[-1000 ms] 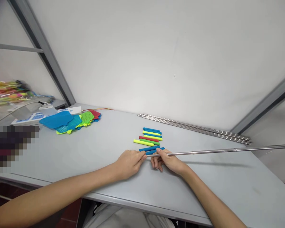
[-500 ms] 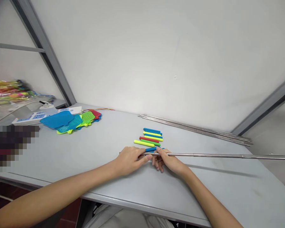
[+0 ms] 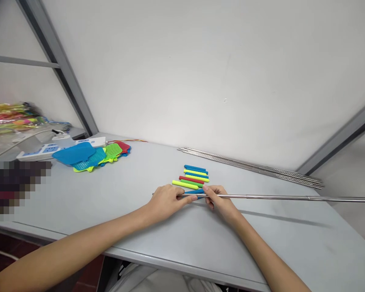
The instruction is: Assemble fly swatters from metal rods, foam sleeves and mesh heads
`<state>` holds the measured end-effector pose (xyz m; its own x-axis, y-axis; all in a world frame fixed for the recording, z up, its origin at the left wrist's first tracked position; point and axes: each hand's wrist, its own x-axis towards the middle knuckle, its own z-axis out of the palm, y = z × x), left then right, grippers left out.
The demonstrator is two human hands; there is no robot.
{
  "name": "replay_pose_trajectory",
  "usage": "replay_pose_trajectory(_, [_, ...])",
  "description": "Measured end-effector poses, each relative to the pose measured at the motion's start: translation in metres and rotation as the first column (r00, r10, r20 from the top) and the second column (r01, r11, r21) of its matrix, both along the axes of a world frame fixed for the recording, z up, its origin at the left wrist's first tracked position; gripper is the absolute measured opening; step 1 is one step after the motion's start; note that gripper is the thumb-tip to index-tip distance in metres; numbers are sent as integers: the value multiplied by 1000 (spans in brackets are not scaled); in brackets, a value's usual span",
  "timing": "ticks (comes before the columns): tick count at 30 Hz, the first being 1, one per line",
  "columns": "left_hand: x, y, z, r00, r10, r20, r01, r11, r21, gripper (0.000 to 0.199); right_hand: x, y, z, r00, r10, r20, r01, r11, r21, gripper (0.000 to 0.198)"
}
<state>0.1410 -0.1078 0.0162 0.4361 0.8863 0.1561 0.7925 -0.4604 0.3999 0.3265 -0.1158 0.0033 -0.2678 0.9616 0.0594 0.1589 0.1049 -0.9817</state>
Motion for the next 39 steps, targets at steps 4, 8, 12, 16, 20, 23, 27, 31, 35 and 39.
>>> replay_pose_trajectory(4, [0,1,2,1000,-30,10,30,1000,4,56,9,5,2,980,-83,-182,82,997,-16,45])
replay_pose_trajectory(8, [0,1,0,995,-93,20,92,995,47,48,16,10,4,956,-134,-263,129,991,-34,47])
replay_pose_trajectory(12, [-3,3,-3,993,-119,23,117,990,85,45,18,12,5,970,-153,-187,149,988,-32,44])
replay_pose_trajectory(16, [-6,9,-2,998,-54,-9,55,993,101,45,18,11,4,993,-86,-79,84,996,-25,42])
replay_pose_trajectory(20, [-9,16,0,997,-12,-78,26,983,179,45,17,8,4,999,28,-18,-29,997,-76,45])
replay_pose_trajectory(23, [-12,19,0,988,-87,-129,108,980,168,45,16,6,5,995,102,8,-101,991,-91,49])
replay_pose_trajectory(27, [-14,19,-5,958,-191,-214,222,966,133,48,15,4,5,977,203,61,-193,971,-140,53])
replay_pose_trajectory(31, [-15,17,-8,947,-196,-253,237,961,144,50,16,3,2,968,249,34,-238,951,-195,53])
replay_pose_trajectory(35, [-14,15,-8,941,-203,-270,244,961,130,51,16,4,1,962,271,20,-262,944,-202,52])
replay_pose_trajectory(39, [-12,12,-6,944,-191,-268,224,970,97,50,15,3,3,962,274,6,-266,939,-217,51])
